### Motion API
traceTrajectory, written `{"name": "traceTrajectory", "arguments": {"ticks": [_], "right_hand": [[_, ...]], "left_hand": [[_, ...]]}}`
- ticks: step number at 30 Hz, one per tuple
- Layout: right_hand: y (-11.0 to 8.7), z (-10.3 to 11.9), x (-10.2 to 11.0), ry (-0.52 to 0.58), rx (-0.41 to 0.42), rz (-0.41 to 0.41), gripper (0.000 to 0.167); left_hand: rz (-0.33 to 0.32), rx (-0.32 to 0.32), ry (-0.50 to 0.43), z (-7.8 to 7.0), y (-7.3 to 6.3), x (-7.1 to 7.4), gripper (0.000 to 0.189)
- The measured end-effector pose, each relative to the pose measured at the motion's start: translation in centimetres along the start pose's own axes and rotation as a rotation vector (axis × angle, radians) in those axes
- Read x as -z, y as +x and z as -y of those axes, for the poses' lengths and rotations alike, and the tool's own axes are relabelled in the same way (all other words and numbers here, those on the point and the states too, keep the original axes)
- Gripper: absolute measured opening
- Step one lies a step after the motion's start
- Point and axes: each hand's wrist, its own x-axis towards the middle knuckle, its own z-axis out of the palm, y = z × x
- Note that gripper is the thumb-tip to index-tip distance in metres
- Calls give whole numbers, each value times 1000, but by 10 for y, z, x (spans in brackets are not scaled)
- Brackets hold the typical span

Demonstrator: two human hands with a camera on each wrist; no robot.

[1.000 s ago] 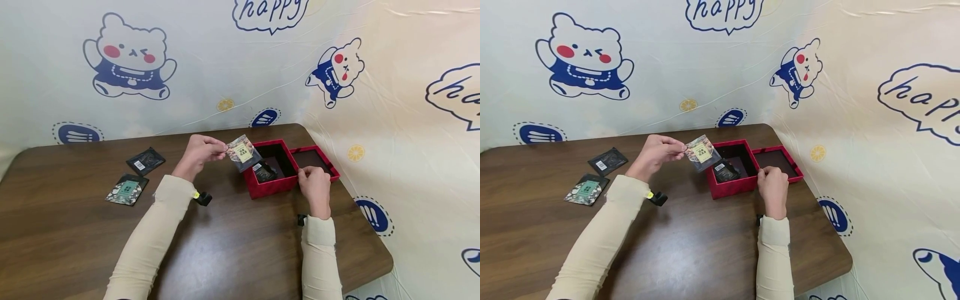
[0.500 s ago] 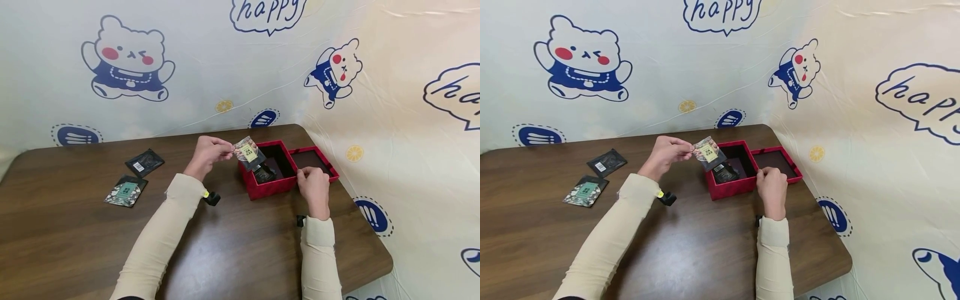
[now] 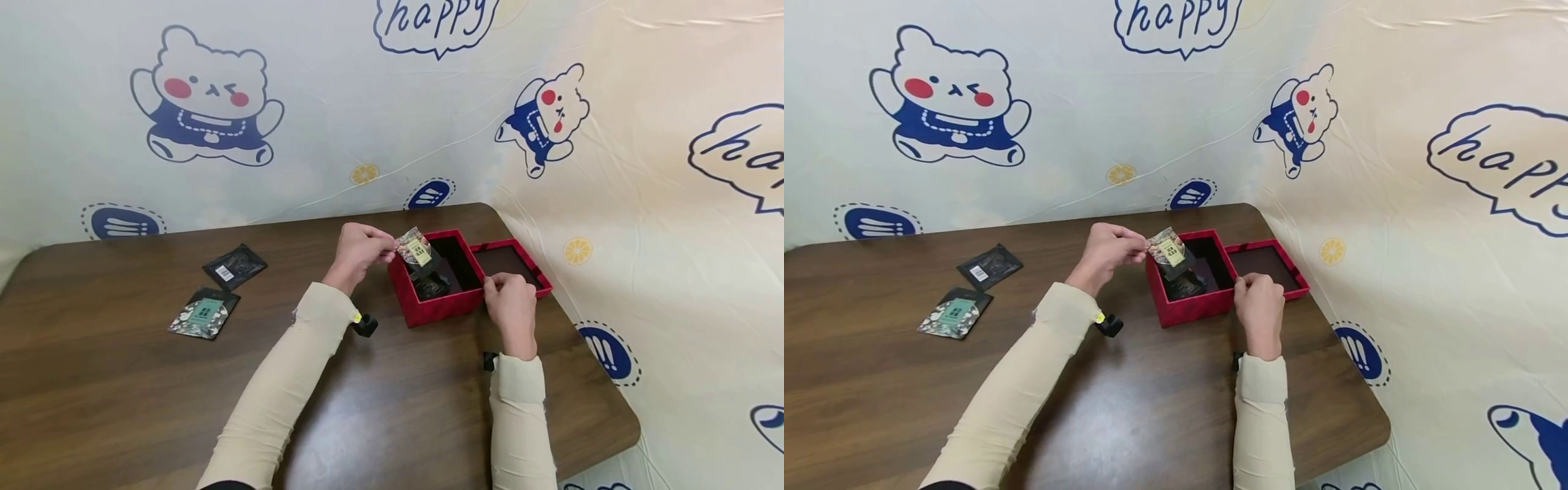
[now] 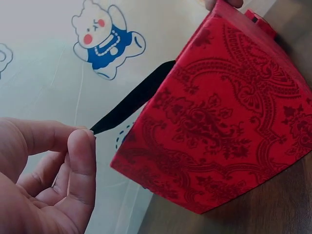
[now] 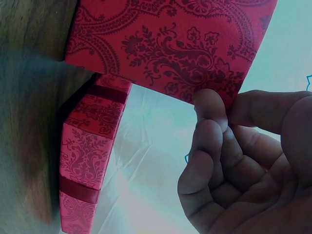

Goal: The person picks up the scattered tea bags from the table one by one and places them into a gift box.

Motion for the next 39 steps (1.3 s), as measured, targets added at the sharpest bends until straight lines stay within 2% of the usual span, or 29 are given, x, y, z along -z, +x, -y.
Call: {"name": "traceTrajectory", "arguments": {"ticks": [6, 12, 24, 32, 39], "right_hand": [[1, -1, 0, 0, 1, 8, 26], [2, -2, -1, -1, 7, -19, 25], [3, -3, -1, 2, 12, -28, 25], [4, -3, -1, 5, -5, -14, 25], [3, -4, -2, 5, 0, -23, 25]], "left_hand": [[-19, -22, 33, 1, 0, -8, 5], [-1, -66, 101, 1, -1, -19, 4], [28, -75, 157, 3, -3, -30, 6], [57, -58, 211, 6, -2, -32, 6], [60, -93, 315, 5, -3, -33, 7]]}}
